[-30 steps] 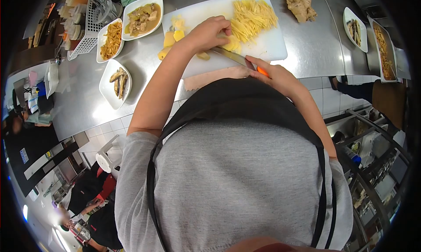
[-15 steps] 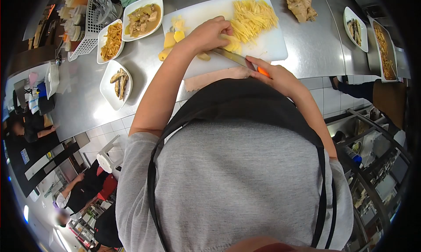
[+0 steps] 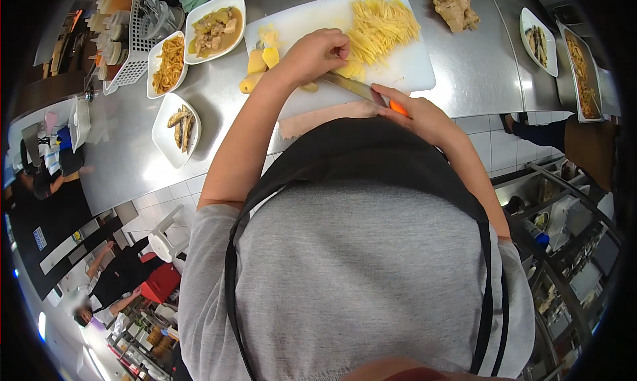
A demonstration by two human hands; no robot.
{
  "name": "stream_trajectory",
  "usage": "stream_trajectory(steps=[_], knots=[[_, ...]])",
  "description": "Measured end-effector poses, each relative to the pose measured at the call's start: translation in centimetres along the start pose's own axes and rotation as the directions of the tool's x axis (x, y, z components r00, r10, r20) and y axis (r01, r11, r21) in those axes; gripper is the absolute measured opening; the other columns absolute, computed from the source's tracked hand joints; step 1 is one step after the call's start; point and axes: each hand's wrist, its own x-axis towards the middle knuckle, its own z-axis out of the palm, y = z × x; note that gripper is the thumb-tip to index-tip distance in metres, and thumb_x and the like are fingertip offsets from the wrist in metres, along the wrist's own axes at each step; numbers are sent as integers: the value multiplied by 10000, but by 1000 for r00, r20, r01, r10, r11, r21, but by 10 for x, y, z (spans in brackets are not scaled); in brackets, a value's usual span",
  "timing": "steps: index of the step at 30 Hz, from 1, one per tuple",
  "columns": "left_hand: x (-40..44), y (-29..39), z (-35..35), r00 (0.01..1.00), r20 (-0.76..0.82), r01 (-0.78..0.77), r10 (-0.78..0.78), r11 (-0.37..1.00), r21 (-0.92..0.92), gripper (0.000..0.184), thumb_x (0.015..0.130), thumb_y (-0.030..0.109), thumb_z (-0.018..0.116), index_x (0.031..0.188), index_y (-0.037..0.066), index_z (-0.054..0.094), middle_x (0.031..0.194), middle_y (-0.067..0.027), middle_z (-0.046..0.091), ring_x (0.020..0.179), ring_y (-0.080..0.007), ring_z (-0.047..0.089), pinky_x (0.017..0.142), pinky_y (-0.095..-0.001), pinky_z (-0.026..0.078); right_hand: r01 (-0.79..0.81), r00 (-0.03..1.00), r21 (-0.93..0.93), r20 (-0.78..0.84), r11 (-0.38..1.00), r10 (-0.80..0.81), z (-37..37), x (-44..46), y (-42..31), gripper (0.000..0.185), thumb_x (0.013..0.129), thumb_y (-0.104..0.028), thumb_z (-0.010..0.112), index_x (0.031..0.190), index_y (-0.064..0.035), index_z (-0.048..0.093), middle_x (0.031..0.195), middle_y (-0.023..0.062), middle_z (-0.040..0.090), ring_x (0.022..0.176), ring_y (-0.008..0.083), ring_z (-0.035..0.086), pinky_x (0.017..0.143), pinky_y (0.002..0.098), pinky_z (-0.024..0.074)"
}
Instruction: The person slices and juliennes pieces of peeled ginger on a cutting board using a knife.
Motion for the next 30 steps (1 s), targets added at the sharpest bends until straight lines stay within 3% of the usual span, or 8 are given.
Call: stream_trajectory(steps=[7, 11, 14, 18, 20, 23, 26, 30], knots=[[-9, -4, -12, 982, 66, 189, -177, 924, -332, 76, 845, 65, 654, 843, 54, 580, 801, 36, 563, 738, -54, 489, 712, -219, 428, -17, 1000, -20, 12, 1000, 17, -1, -1, -3, 503, 931, -460, 480, 1383, -256, 397, 1117, 158, 622, 970, 356, 608, 842, 402, 476], [-10, -3, -15, 975, 29, 206, -218, 857, -473, 60, 875, 108, 642, 913, 65, 624, 805, 46, 567, 738, -46, 487, 705, -205, 418, -16, 1000, -17, 21, 1000, 17, -3, -1, -5, 507, 931, -460, 480, 1385, -253, 395, 1126, 156, 618, 976, 355, 607, 844, 404, 476], [-8, -1, -15, 973, 143, 227, -181, 856, -464, 133, 895, 139, 625, 990, 47, 643, 833, 30, 594, 757, -51, 502, 716, -212, 426, 0, 1000, -25, 7, 1000, 0, -3, -2, -5, 508, 932, -457, 480, 1387, -251, 392, 1129, 158, 616, 974, 357, 607, 843, 404, 478], [2, -4, 2, 969, 202, 214, -145, 900, -380, 181, 897, 146, 616, 1031, 27, 642, 901, -9, 645, 806, -83, 546, 741, -245, 449, -15, 1000, -30, 15, 999, 15, -3, -2, -6, 509, 931, -457, 481, 1389, -254, 387, 1138, 156, 614, 975, 359, 607, 841, 405, 480], [6, -1, 7, 983, 159, 122, -96, 978, -167, 180, 833, 143, 651, 979, 38, 653, 898, -78, 661, 831, -181, 606, 760, -301, 466, -18, 1000, -34, 11, 999, 18, -3, -2, -7, 508, 930, -459, 481, 1389, -263, 386, 1120, 163, 620, 962, 360, 611, 832, 409, 482], [6, 7, 9, 992, 108, 51, -59, 996, 73, 219, 782, 164, 682, 964, 55, 627, 934, -98, 635, 880, -248, 609, 762, -352, 477, -23, 1000, -28, 5, 999, 23, -2, -3, -6, 510, 926, -461, 487, 1389, -272, 383, 1097, 169, 628, 944, 362, 617, 822, 413, 484], [-1, 11, 15, 997, -56, 62, -55, 991, 122, 255, 774, 169, 696, 968, 52, 580, 908, -86, 563, 810, -250, 578, 735, -343, 472, -28, 1000, -24, 2, 999, 28, -1, -3, -5, 508, 926, -463, 487, 1388, -277, 383, 1074, 174, 634, 929, 365, 619, 814, 414, 486], [-7, 13, 16, 994, -79, 98, -82, 967, 234, 269, 775, 194, 699, 956, 60, 552, 945, -77, 541, 821, -267, 578, 723, -360, 471, 14, 1000, -17, -12, 1000, -15, 2, -1, -1, 510, 925, -466, 489, 1387, -277, 384, 1073, 179, 632, 927, 369, 617, 811, 412, 486]])
